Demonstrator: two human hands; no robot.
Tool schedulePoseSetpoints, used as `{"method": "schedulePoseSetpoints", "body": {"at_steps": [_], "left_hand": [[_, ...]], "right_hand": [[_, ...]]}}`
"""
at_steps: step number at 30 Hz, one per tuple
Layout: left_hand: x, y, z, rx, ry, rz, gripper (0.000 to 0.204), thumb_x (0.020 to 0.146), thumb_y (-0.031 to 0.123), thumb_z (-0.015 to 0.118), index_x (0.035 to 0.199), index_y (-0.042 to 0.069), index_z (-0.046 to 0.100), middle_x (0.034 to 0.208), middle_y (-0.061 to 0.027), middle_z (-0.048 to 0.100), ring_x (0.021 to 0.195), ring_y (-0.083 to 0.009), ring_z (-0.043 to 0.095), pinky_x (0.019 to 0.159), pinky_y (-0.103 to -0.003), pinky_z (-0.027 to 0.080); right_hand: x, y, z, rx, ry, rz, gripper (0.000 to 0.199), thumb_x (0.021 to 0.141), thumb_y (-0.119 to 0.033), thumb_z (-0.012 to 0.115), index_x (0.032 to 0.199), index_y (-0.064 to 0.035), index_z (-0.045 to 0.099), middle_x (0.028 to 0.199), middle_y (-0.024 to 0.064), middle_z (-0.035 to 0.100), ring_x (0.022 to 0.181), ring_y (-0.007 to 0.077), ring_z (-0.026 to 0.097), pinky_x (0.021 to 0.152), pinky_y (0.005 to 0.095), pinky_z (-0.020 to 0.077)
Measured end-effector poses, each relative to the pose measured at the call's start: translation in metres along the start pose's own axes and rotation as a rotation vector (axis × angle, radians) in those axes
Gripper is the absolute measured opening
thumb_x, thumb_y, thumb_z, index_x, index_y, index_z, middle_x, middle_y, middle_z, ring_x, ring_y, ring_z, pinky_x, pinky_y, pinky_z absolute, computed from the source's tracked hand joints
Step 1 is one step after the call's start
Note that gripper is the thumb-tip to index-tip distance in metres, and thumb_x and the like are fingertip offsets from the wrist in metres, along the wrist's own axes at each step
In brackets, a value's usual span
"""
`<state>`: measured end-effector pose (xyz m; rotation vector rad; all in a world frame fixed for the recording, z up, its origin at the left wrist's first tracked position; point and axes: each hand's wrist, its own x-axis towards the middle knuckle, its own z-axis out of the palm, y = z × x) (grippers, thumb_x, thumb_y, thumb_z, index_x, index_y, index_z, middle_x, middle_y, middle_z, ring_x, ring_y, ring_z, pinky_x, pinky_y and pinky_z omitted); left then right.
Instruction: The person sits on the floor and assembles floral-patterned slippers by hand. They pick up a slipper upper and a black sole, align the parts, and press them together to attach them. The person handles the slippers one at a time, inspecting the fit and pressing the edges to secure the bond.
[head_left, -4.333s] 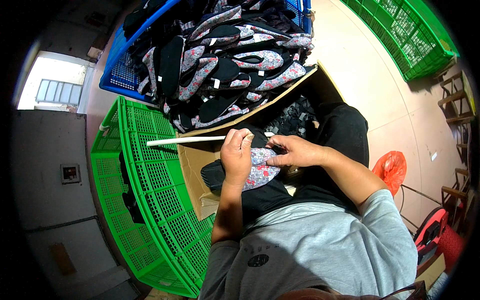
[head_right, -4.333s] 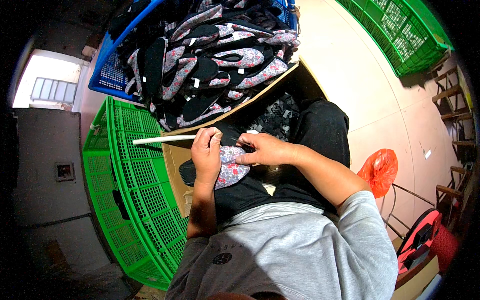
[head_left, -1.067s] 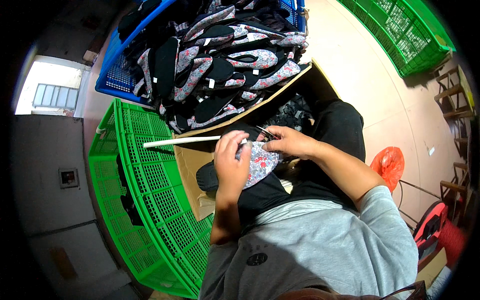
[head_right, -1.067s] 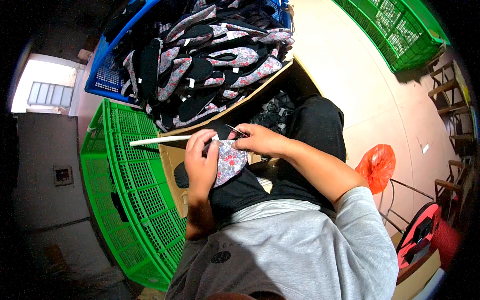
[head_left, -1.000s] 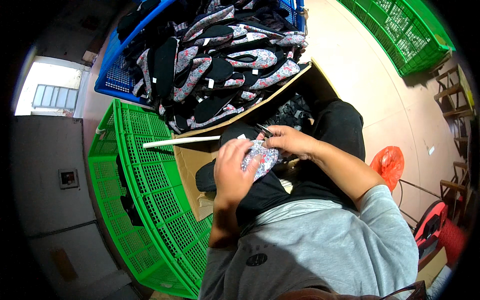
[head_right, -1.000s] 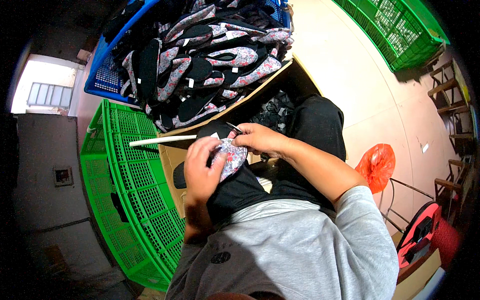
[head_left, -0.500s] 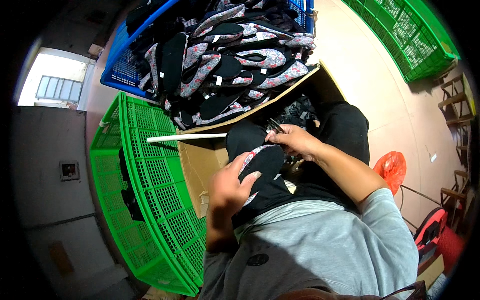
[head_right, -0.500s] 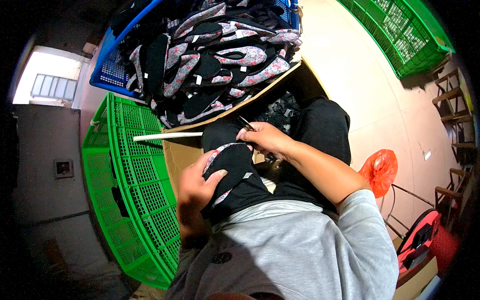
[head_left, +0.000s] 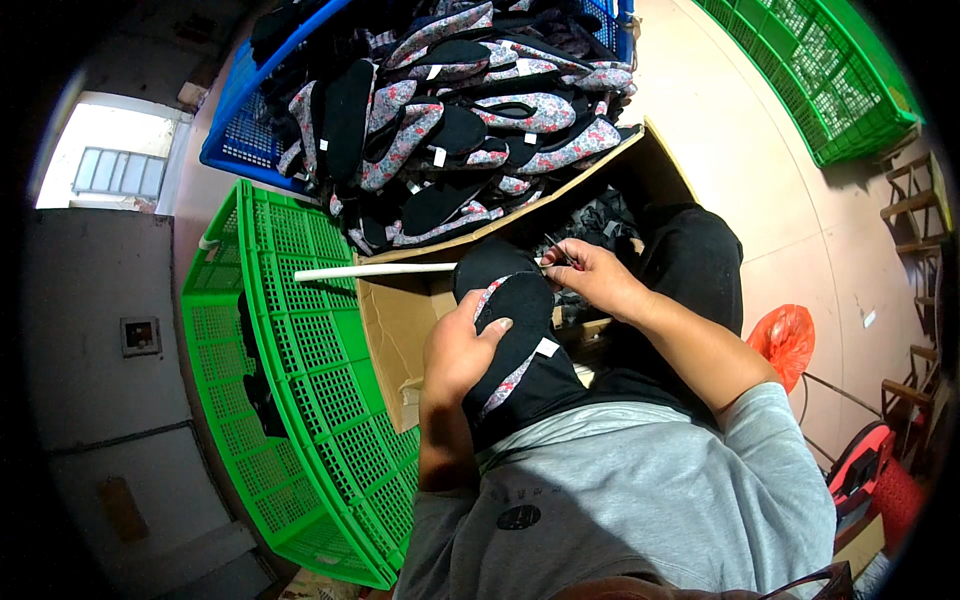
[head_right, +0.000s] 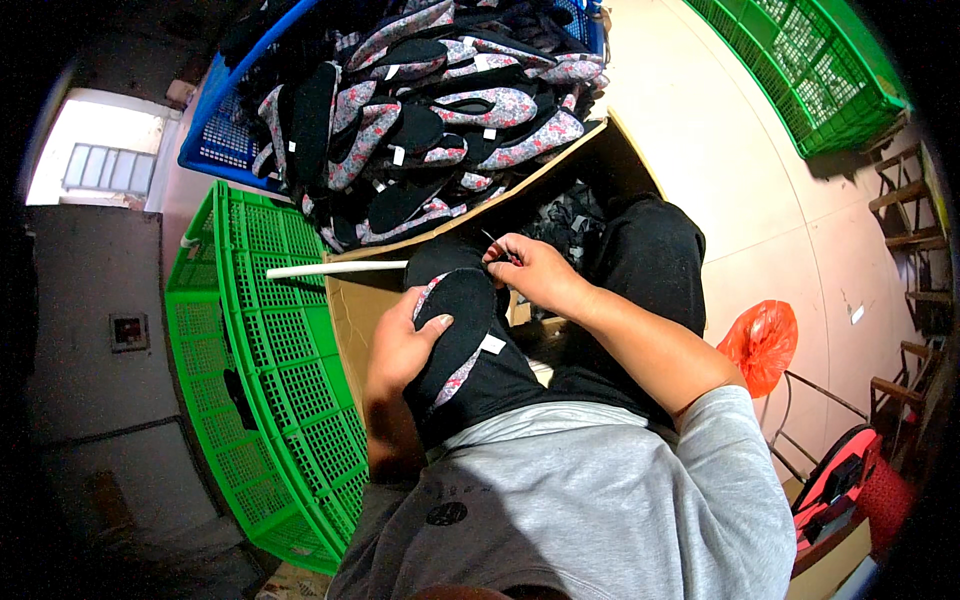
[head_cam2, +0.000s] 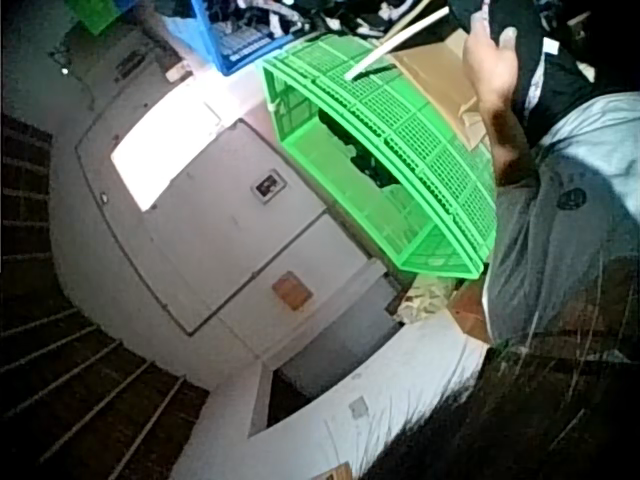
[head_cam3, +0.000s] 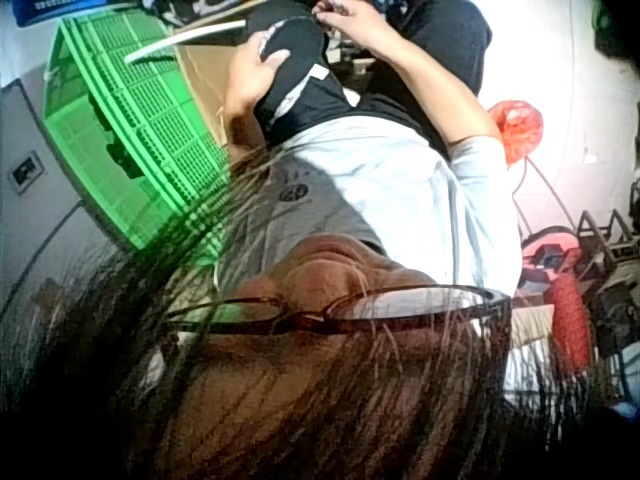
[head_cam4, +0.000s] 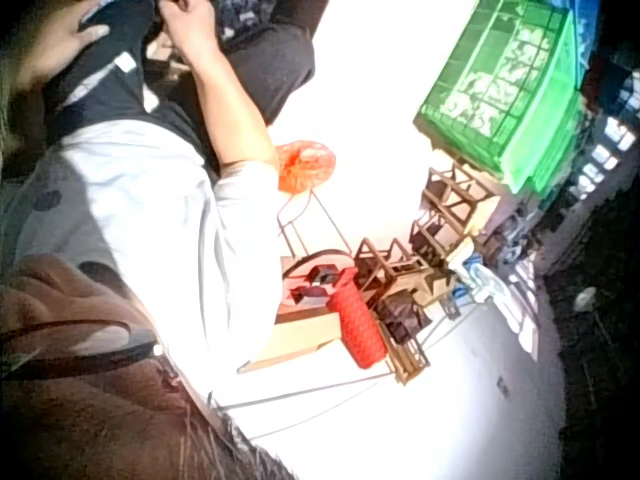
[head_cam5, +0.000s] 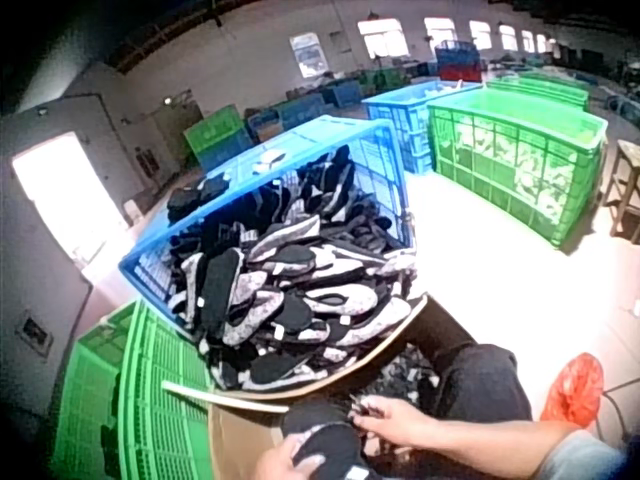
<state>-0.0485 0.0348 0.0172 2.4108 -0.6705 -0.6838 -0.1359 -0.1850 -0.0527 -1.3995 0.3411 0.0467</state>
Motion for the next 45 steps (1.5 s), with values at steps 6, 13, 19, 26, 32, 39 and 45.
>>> {"method": "schedulePoseSetpoints", "body": {"at_steps": [6,13,19,26,32,39,45], "left_hand": [[0.001,0.003,0.000,-0.026,0.035,-0.011,0.040,0.082,0.014,0.074,0.117,0.001,0.060,0.101,-0.0202,0.070,0.094,-0.0297,0.068,0.085,-0.036,0.050],[-0.001,0.004,0.001,0.049,0.029,-0.001,0.051,0.084,0.030,0.072,0.125,0.004,0.058,0.107,-0.0244,0.067,0.102,-0.0422,0.063,0.086,-0.045,0.050],[-0.006,0.022,0.004,0.231,0.111,-0.026,0.044,0.084,0.031,0.072,0.115,0.003,0.059,0.101,-0.0210,0.068,0.097,-0.0411,0.064,0.081,-0.047,0.051],[-0.011,0.028,0.009,0.245,0.294,0.055,0.039,0.079,0.022,0.077,0.109,0.004,0.061,0.104,-0.0185,0.063,0.096,-0.0385,0.063,0.082,-0.045,0.050],[-0.009,0.015,0.009,0.010,0.332,0.166,0.030,0.080,0.009,0.075,0.107,0.004,0.065,0.100,-0.0141,0.061,0.092,-0.0311,0.063,0.080,-0.038,0.051],[-0.002,0.016,0.011,0.067,0.404,0.187,0.011,0.082,0.008,0.072,0.090,0.003,0.067,0.093,-0.0132,0.062,0.084,-0.0354,0.062,0.075,-0.042,0.050],[0.004,0.010,0.013,0.072,0.455,0.209,0.006,0.084,0.006,0.067,0.086,0.001,0.064,0.092,-0.0143,0.062,0.083,-0.0361,0.061,0.074,-0.043,0.049]], "right_hand": [[-0.001,-0.005,-0.001,-0.057,-0.001,0.026,0.021,0.094,-0.010,0.062,0.111,0.0010,0.061,0.093,0.0051,0.065,0.083,0.0107,0.062,0.078,0.0255,0.0507],[-0.002,-0.002,0.001,-0.175,0.090,-0.084,0.026,0.093,-0.017,0.063,0.114,-0.0018,0.059,0.089,0.0084,0.068,0.081,0.0158,0.065,0.076,0.0297,0.0520],[-0.012,-0.020,0.001,-0.254,0.089,-0.227,0.042,0.098,-0.032,0.060,0.127,-0.0042,0.046,0.099,0.0151,0.068,0.091,0.0236,0.067,0.082,0.0354,0.0524],[-0.028,-0.022,0.014,-0.278,-0.214,-0.339,0.040,0.101,-0.035,0.051,0.126,-0.0040,0.045,0.106,0.0207,0.061,0.097,0.0344,0.064,0.086,0.0409,0.0483],[-0.022,-0.012,0.021,-0.185,-0.225,-0.292,0.032,0.103,-0.032,0.051,0.119,-0.0047,0.048,0.093,0.0089,0.065,0.087,0.0158,0.061,0.079,0.0321,0.0500],[-0.020,-0.010,0.025,-0.205,-0.168,-0.305,0.029,0.102,-0.032,0.053,0.112,-0.0046,0.050,0.088,0.0109,0.066,0.083,0.0227,0.067,0.077,0.0359,0.0509],[-0.018,-0.012,0.025,-0.234,-0.147,-0.262,0.030,0.101,-0.032,0.054,0.112,-0.0043,0.051,0.088,0.0129,0.068,0.084,0.0254,0.068,0.076,0.0370,0.0510]]}}
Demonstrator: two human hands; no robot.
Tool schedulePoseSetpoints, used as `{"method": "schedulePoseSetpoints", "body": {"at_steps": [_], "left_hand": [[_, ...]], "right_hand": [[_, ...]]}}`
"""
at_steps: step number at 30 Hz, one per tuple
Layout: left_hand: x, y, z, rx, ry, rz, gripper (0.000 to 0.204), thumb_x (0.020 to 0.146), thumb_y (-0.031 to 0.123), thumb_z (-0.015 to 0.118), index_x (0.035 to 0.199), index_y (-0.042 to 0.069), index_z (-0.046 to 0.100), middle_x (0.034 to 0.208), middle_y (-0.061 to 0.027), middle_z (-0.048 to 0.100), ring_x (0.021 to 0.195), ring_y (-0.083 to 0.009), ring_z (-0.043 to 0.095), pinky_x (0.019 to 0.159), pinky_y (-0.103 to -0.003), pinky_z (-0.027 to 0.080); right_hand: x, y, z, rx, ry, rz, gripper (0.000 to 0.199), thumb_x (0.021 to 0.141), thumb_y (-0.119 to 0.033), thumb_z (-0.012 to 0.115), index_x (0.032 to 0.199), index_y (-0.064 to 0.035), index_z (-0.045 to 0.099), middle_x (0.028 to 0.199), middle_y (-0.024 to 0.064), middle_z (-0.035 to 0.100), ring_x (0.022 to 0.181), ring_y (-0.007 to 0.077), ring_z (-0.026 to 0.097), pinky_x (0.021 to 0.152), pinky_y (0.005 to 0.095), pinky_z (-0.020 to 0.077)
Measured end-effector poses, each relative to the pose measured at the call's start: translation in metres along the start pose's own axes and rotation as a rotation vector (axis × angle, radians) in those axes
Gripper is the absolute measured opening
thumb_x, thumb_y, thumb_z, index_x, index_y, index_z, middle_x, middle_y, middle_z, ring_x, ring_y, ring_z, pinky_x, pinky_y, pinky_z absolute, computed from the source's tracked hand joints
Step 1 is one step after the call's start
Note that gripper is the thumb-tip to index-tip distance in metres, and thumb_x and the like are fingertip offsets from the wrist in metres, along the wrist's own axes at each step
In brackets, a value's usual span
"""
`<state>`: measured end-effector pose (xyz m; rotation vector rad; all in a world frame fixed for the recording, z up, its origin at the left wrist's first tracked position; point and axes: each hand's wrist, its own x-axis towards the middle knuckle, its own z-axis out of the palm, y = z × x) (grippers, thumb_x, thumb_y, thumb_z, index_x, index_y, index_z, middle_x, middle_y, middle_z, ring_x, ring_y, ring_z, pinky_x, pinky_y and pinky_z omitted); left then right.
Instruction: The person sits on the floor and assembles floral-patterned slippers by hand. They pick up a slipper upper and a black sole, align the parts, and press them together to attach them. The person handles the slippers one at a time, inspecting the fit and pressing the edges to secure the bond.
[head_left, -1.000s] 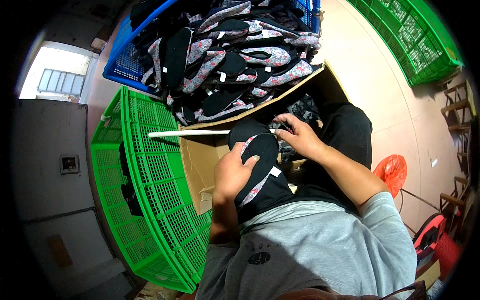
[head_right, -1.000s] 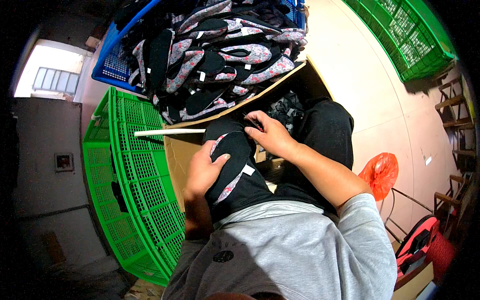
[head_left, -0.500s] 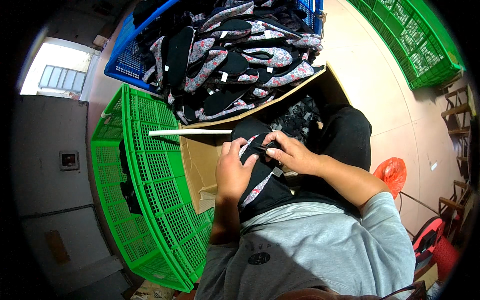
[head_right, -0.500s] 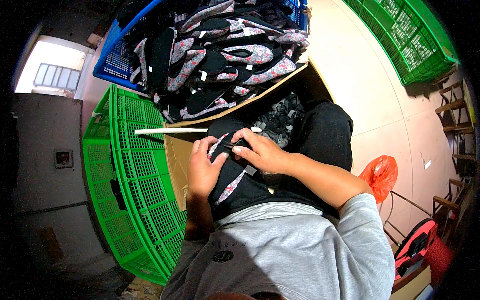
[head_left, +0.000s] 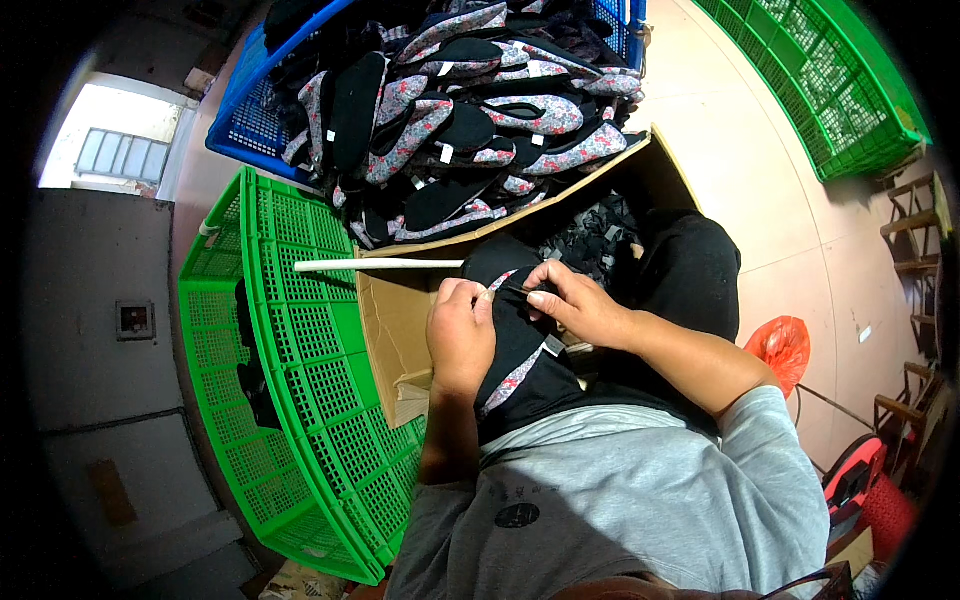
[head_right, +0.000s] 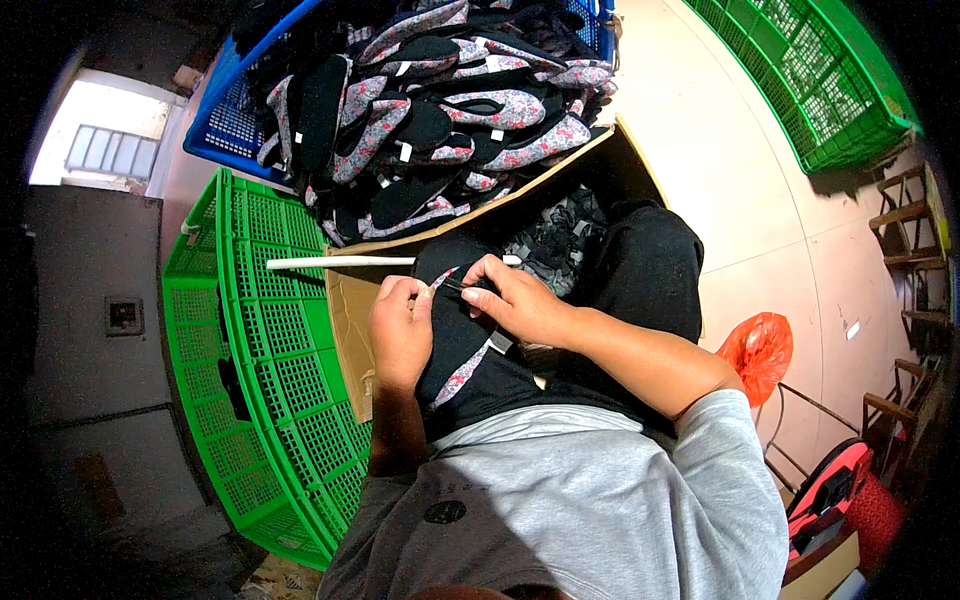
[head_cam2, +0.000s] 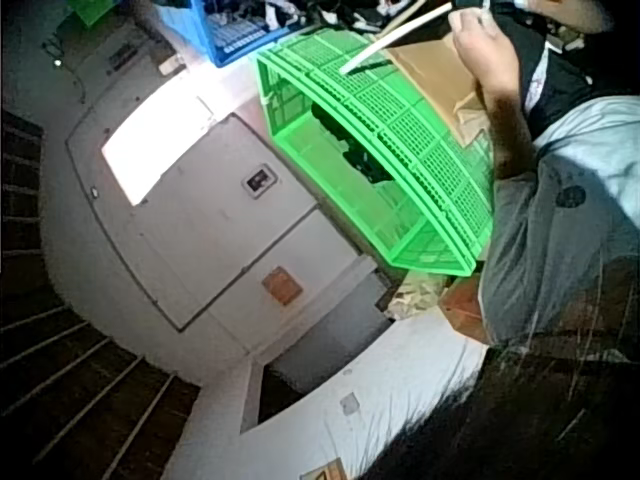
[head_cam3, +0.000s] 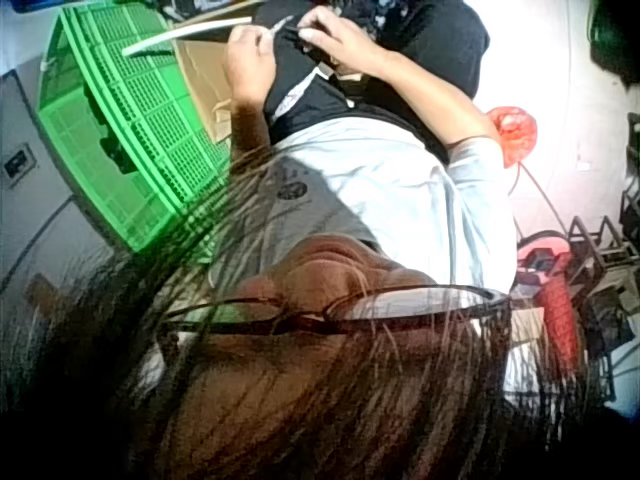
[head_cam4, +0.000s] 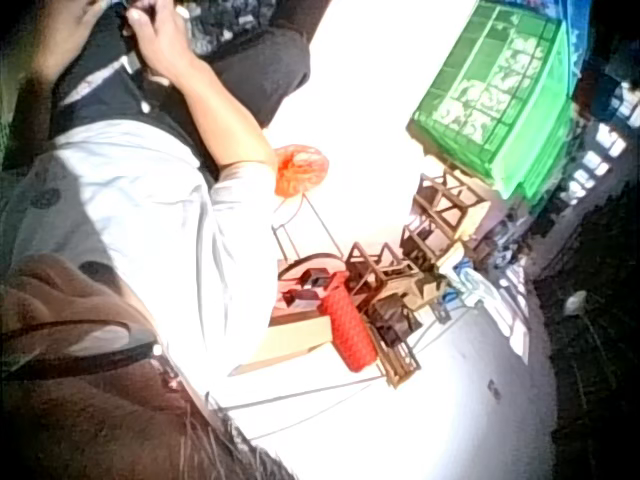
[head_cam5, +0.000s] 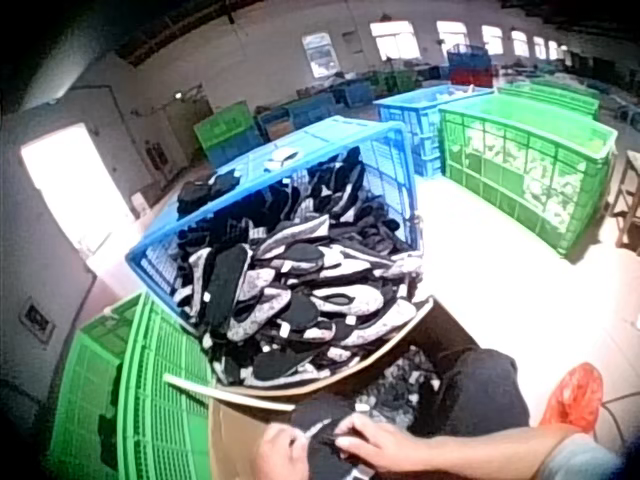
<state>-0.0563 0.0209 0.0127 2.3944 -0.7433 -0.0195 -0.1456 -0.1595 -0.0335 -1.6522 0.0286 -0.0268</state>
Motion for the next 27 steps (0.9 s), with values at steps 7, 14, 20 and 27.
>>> {"method": "schedulePoseSetpoints", "body": {"at_steps": [7,14,20,27], "left_hand": [[0.000,-0.009,0.003,-0.100,0.022,-0.039,0.004,0.085,0.003,0.065,0.087,0.001,0.063,0.091,-0.0150,0.062,0.083,-0.0341,0.061,0.075,-0.040,0.050],[0.000,-0.013,0.007,-0.256,0.010,-0.151,0.008,0.088,0.006,0.065,0.088,-0.002,0.064,0.089,-0.0135,0.063,0.078,-0.0263,0.063,0.073,-0.034,0.051],[0.001,-0.011,0.008,-0.296,-0.003,-0.187,0.008,0.089,0.005,0.065,0.089,-0.003,0.065,0.090,-0.0128,0.064,0.080,-0.0242,0.064,0.073,-0.033,0.052],[0.001,-0.008,0.011,-0.270,0.004,-0.170,0.008,0.088,0.006,0.066,0.089,-0.003,0.065,0.088,-0.0106,0.063,0.079,-0.0212,0.061,0.071,-0.031,0.050]], "right_hand": [[0.002,0.000,0.001,-0.058,-0.009,0.007,0.029,0.100,-0.030,0.056,0.112,-0.0035,0.052,0.088,0.0115,0.067,0.083,0.0224,0.067,0.076,0.0348,0.0509],[0.003,-0.007,0.002,-0.273,0.011,0.007,0.025,0.098,-0.026,0.060,0.108,-0.0042,0.056,0.090,0.0128,0.068,0.084,0.0262,0.068,0.076,0.0361,0.0512],[0.004,-0.007,0.004,-0.385,0.029,-0.003,0.034,0.094,-0.038,0.062,0.108,-0.0084,0.054,0.089,0.0179,0.068,0.083,0.0396,0.066,0.070,0.0483,0.0496],[0.005,-0.013,0.004,-0.462,0.022,0.021,0.034,0.093,-0.038,0.063,0.107,-0.0085,0.054,0.090,0.0181,0.069,0.085,0.0405,0.066,0.072,0.0501,0.0498]]}}
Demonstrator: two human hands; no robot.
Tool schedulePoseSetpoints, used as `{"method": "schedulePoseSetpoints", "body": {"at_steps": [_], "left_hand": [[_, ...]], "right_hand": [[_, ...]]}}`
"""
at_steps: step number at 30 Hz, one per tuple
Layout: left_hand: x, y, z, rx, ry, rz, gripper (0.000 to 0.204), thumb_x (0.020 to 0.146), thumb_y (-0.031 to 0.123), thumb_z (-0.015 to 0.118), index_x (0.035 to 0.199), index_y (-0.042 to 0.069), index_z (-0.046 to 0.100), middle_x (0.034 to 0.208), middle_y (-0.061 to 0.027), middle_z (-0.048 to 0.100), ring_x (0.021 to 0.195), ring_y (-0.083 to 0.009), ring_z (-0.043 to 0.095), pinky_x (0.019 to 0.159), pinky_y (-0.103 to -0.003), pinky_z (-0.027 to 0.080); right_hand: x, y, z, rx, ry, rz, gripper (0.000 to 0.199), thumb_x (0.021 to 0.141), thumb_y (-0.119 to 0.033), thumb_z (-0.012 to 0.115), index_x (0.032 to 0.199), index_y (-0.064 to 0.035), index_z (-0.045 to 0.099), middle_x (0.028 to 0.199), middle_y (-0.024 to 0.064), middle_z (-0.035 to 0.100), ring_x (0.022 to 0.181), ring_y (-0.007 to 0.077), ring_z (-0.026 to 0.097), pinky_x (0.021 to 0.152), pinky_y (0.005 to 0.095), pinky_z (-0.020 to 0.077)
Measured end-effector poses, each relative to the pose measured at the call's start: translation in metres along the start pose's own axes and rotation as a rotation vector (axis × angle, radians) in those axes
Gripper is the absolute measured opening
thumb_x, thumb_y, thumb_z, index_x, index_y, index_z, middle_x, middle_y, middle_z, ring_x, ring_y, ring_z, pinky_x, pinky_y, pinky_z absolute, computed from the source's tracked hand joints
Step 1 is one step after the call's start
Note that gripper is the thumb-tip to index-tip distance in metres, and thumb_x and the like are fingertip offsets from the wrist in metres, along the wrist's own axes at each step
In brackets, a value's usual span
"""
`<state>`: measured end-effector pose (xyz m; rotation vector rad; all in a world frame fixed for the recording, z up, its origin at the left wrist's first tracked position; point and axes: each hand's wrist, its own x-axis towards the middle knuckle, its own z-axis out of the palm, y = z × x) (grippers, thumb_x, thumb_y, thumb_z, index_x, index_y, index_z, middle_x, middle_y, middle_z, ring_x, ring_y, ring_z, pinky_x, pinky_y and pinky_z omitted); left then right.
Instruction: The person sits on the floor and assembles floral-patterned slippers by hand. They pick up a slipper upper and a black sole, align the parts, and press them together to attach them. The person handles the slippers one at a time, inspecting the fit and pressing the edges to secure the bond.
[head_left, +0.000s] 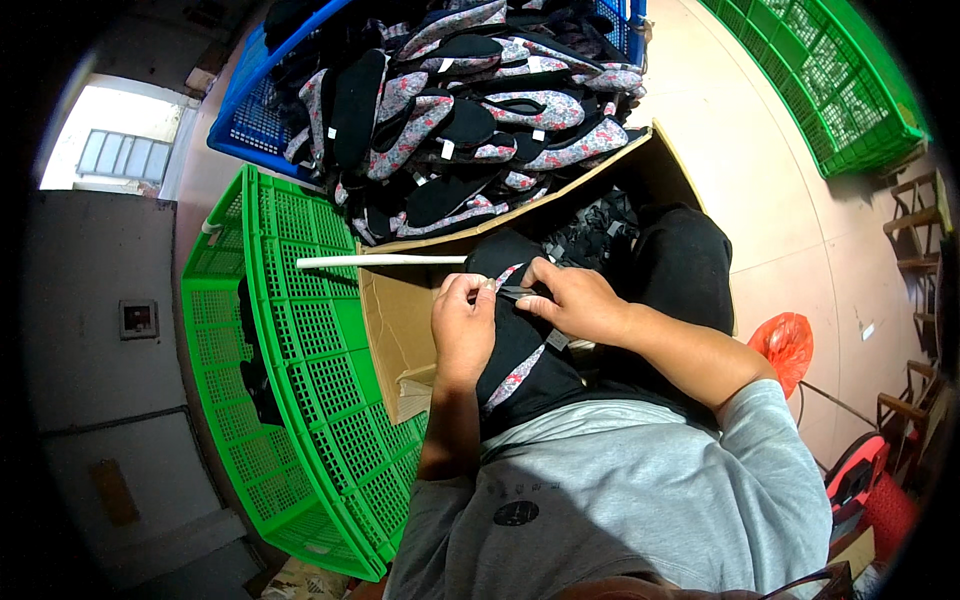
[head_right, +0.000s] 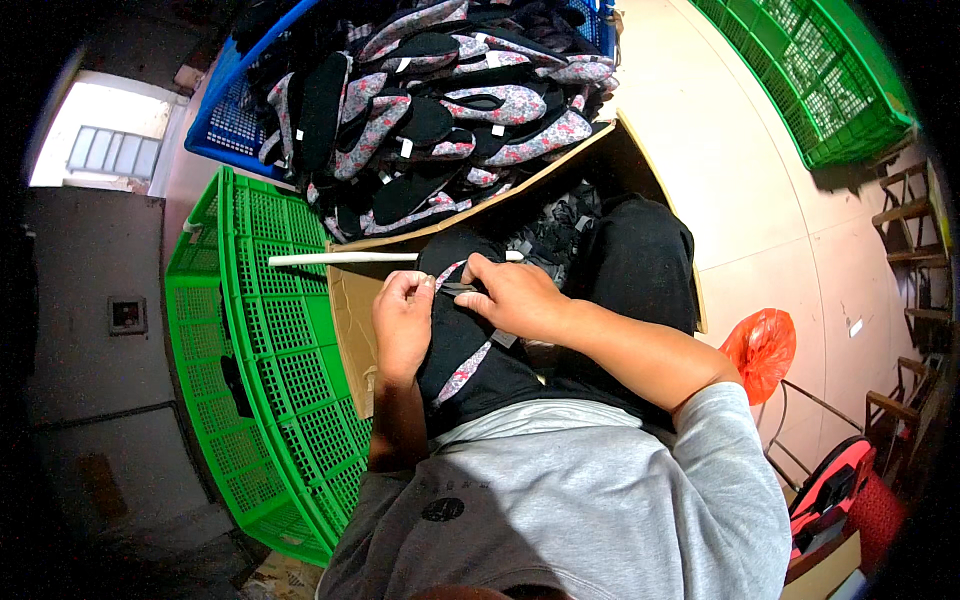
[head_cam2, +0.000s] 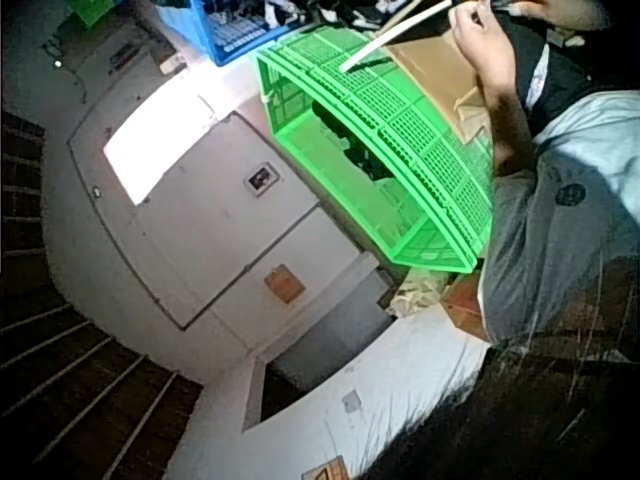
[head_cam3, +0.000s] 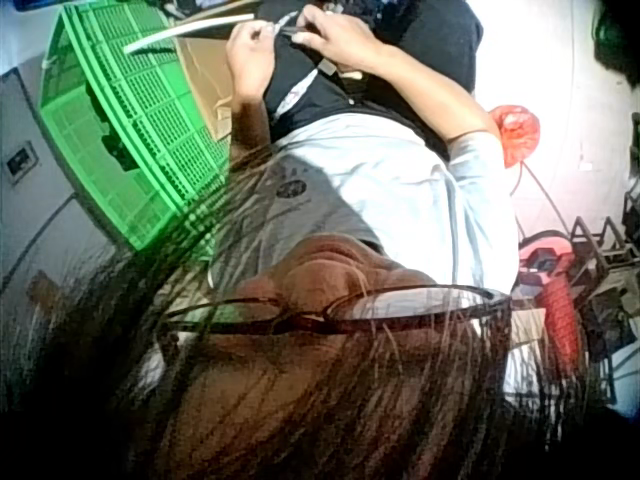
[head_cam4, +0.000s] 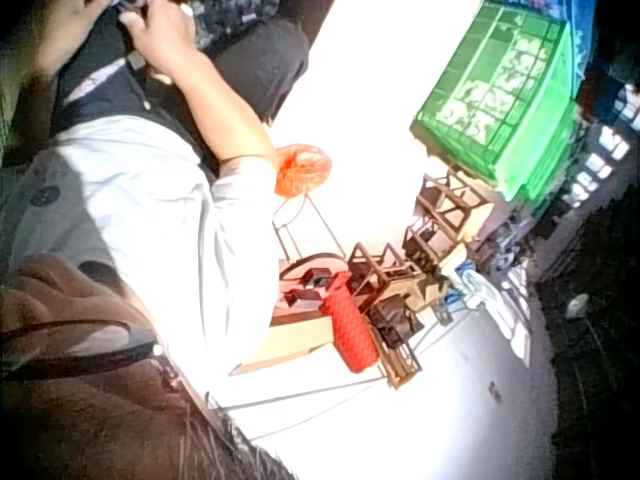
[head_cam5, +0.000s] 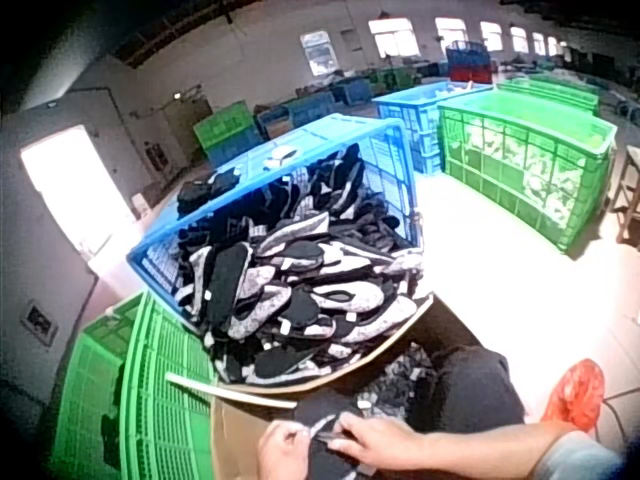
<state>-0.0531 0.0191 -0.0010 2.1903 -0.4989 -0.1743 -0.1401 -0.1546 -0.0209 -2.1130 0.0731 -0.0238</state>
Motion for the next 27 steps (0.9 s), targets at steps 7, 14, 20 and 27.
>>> {"method": "schedulePoseSetpoints", "body": {"at_steps": [7,14,20,27], "left_hand": [[-0.0009,0.0034,0.0007,0.010,-0.008,0.020,0.008,0.088,0.005,0.066,0.089,-0.003,0.065,0.091,-0.0135,0.064,0.080,-0.0268,0.064,0.071,-0.034,0.052],[-0.0002,-0.0015,0.0028,-0.005,-0.019,0.003,0.008,0.088,0.005,0.065,0.089,-0.003,0.064,0.090,-0.0140,0.064,0.081,-0.0270,0.064,0.074,-0.035,0.052],[-0.0009,-0.0005,0.0018,-0.009,-0.016,0.011,0.009,0.089,0.005,0.065,0.089,-0.003,0.064,0.090,-0.0136,0.064,0.080,-0.0259,0.064,0.074,-0.034,0.052],[-0.0011,0.0025,0.0025,0.008,-0.012,0.003,0.010,0.089,0.007,0.066,0.089,-0.003,0.064,0.090,-0.0133,0.064,0.079,-0.0248,0.064,0.071,-0.033,0.052]], "right_hand": [[0.0010,-0.0046,-0.0025,-0.064,-0.027,-0.001,0.033,0.093,-0.038,0.062,0.106,-0.0075,0.054,0.090,0.0180,0.069,0.086,0.0401,0.066,0.073,0.0502,0.0504],[0.0030,-0.0042,-0.0025,-0.091,-0.025,-0.020,0.031,0.095,-0.036,0.060,0.105,-0.0066,0.054,0.089,0.0181,0.069,0.085,0.0402,0.066,0.073,0.0500,0.0506],[0.0037,-0.0046,-0.0022,-0.083,-0.027,-0.022,0.032,0.094,-0.036,0.060,0.105,-0.0066,0.054,0.089,0.0184,0.069,0.086,0.0405,0.066,0.073,0.0501,0.0506],[0.0047,-0.0031,-0.0031,-0.067,-0.041,0.016,0.032,0.094,-0.037,0.060,0.105,-0.0074,0.055,0.089,0.0180,0.069,0.084,0.0407,0.066,0.072,0.0501,0.0505]]}}
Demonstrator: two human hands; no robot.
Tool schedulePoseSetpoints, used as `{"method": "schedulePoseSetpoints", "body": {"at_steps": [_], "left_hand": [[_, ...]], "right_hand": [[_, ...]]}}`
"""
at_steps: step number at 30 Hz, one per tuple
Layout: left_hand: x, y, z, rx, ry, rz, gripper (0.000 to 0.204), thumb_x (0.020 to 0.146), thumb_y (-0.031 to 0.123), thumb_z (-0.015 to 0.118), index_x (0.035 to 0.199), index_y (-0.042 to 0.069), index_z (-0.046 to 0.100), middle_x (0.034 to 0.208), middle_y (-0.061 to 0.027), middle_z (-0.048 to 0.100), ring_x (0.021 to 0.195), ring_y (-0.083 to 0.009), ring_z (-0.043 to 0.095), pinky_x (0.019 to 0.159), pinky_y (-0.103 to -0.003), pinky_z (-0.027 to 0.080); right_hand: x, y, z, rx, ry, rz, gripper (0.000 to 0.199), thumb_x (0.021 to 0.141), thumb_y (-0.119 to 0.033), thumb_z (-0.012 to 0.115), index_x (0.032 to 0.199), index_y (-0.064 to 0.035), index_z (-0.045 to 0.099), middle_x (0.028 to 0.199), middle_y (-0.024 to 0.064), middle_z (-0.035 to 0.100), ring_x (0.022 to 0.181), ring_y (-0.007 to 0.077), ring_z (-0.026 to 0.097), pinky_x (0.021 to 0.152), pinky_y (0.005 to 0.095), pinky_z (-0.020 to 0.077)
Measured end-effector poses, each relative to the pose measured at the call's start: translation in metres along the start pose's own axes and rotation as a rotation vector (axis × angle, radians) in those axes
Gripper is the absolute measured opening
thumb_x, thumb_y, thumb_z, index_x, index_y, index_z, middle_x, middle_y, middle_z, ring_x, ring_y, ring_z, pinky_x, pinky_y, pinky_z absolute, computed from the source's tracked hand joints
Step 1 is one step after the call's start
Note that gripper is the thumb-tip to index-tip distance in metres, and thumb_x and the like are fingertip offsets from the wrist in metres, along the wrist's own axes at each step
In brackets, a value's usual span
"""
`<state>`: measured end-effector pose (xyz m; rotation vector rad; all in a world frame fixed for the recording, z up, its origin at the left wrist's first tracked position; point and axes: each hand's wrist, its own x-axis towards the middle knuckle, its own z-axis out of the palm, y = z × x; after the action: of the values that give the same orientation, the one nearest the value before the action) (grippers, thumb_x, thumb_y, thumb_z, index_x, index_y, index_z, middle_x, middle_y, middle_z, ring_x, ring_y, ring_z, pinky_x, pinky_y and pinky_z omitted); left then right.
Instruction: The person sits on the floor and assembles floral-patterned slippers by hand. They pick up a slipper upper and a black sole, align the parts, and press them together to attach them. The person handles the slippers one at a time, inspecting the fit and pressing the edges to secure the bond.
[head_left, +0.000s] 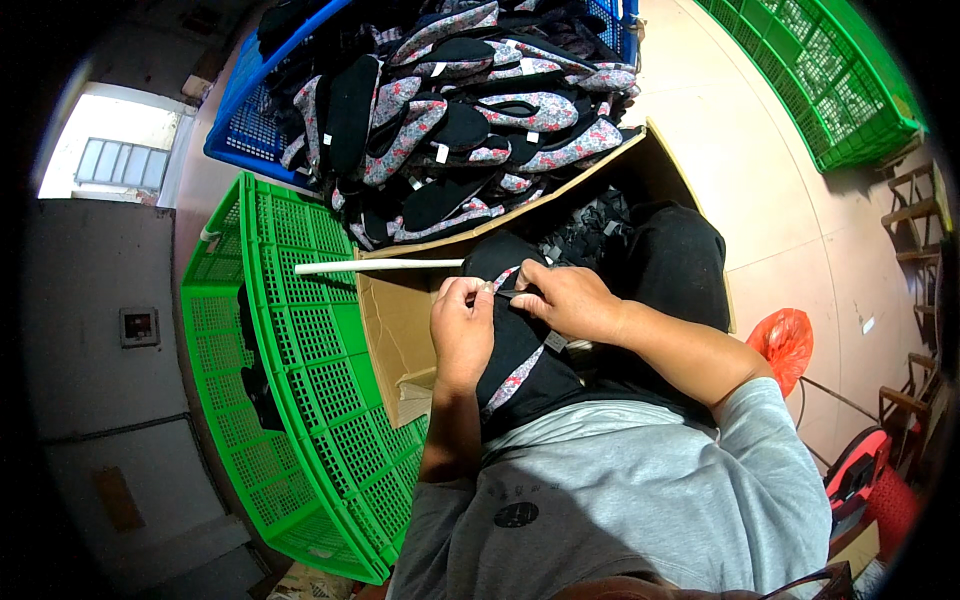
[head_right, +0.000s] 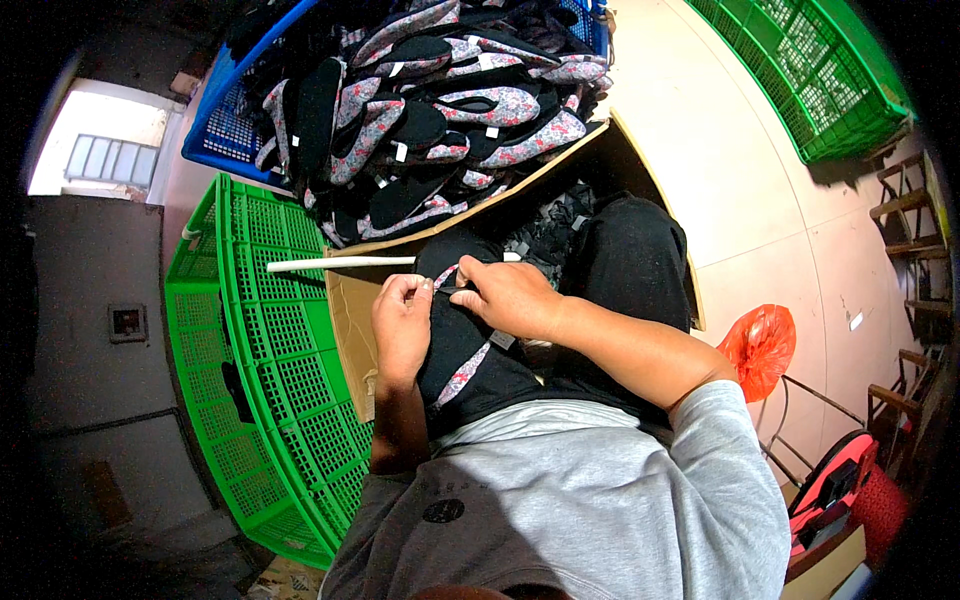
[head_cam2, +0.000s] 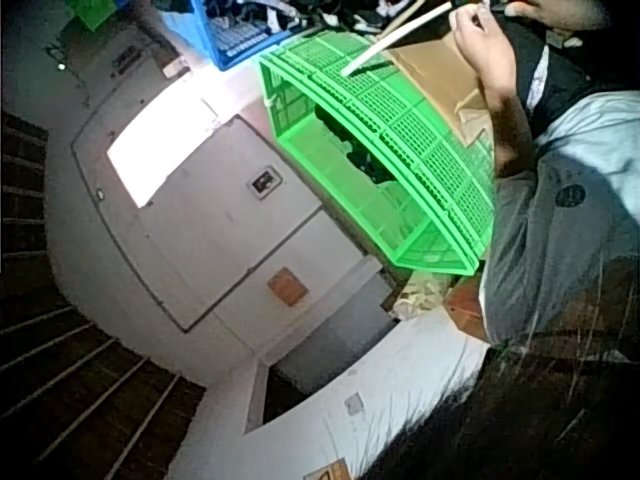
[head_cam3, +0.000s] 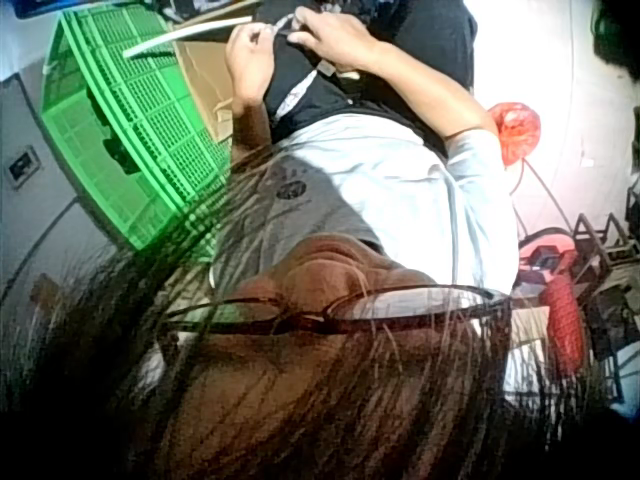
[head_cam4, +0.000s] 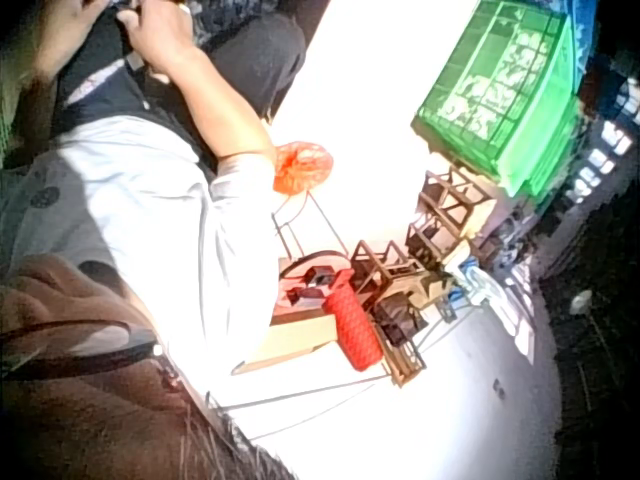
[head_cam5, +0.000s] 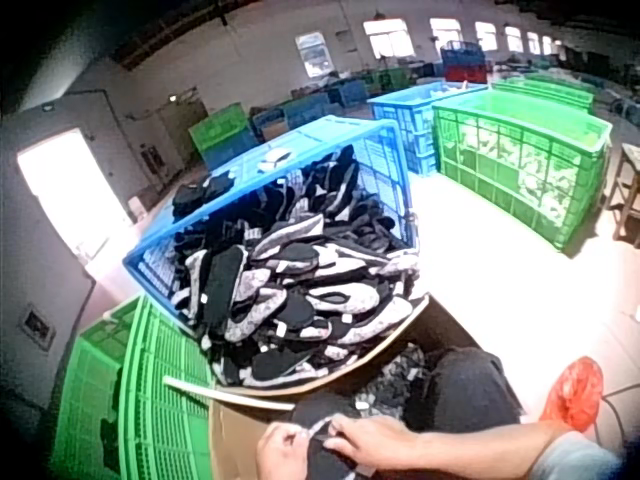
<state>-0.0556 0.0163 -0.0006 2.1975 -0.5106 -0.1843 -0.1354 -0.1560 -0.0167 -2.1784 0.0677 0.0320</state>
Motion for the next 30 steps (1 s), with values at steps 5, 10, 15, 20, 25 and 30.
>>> {"method": "schedulePoseSetpoints", "body": {"at_steps": [5,10,15,20,25,30], "left_hand": [[0.004,-0.001,0.000,0.045,0.054,0.034,0.011,0.089,0.007,0.066,0.087,-0.003,0.064,0.087,-0.0109,0.063,0.075,-0.0202,0.062,0.068,-0.031,0.051],[0.027,0.054,-0.026,0.072,0.062,0.160,0.011,0.089,0.009,0.066,0.088,-0.002,0.065,0.084,-0.0090,0.063,0.073,-0.0152,0.060,0.067,-0.028,0.047],[0.042,0.085,-0.027,0.061,-0.018,0.235,0.014,0.086,0.013,0.072,0.081,0.002,0.065,0.068,-0.0086,0.060,0.059,-0.0189,0.057,0.057,-0.032,0.045],[0.037,0.092,0.013,0.038,-0.154,0.382,0.016,0.085,0.018,0.073,0.081,0.003,0.066,0.069,-0.0111,0.062,0.060,-0.0244,0.059,0.058,-0.035,0.046],[0.026,0.099,0.036,0.226,-0.218,0.737,0.041,0.079,-0.005,0.056,0.120,-0.004,0.062,0.125,-0.0191,0.060,0.120,-0.0348,0.055,0.108,-0.042,0.039],[0.025,0.073,0.021,0.355,-0.185,0.562,0.035,0.087,0.004,0.062,0.120,-0.004,0.060,0.118,-0.0182,0.064,0.110,-0.0310,0.060,0.100,-0.041,0.044]], "right_hand": [[-0.001,0.003,0.002,0.113,0.010,0.005,0.032,0.093,-0.038,0.061,0.104,-0.0079,0.056,0.089,0.0182,0.069,0.084,0.0410,0.066,0.072,0.0498,0.0507],[-0.003,0.008,0.011,0.146,0.079,-0.054,0.041,0.089,-0.043,0.067,0.109,-0.0095,0.057,0.090,0.0177,0.070,0.084,0.0392,0.067,0.071,0.0476,0.0516],[0.003,0.011,0.017,0.200,0.107,-0.057,0.052,0.081,-0.044,0.076,0.118,-0.0133,0.056,0.085,0.0141,0.070,0.080,0.0338,0.069,0.070,0.0436,0.0526],[-0.002,0.015,0.014,0.307,0.279,-0.056,0.049,0.081,-0.026,0.071,0.125,-0.0106,0.056,0.094,0.0199,0.071,0.089,0.0383,0.069,0.079,0.0449,0.0542],[0.023,0.052,0.052,0.405,0.219,-0.102,0.028,0.070,-0.016,0.068,0.095,-0.0042,0.071,0.088,0.0229,0.070,0.082,0.0373,0.068,0.072,0.0473,0.0514],[-0.007,0.030,0.011,0.669,0.135,-0.041,0.027,0.083,-0.016,0.068,0.104,-0.0015,0.064,0.072,0.0098,0.070,0.061,0.0191,0.070,0.061,0.0336,0.0537]]}}
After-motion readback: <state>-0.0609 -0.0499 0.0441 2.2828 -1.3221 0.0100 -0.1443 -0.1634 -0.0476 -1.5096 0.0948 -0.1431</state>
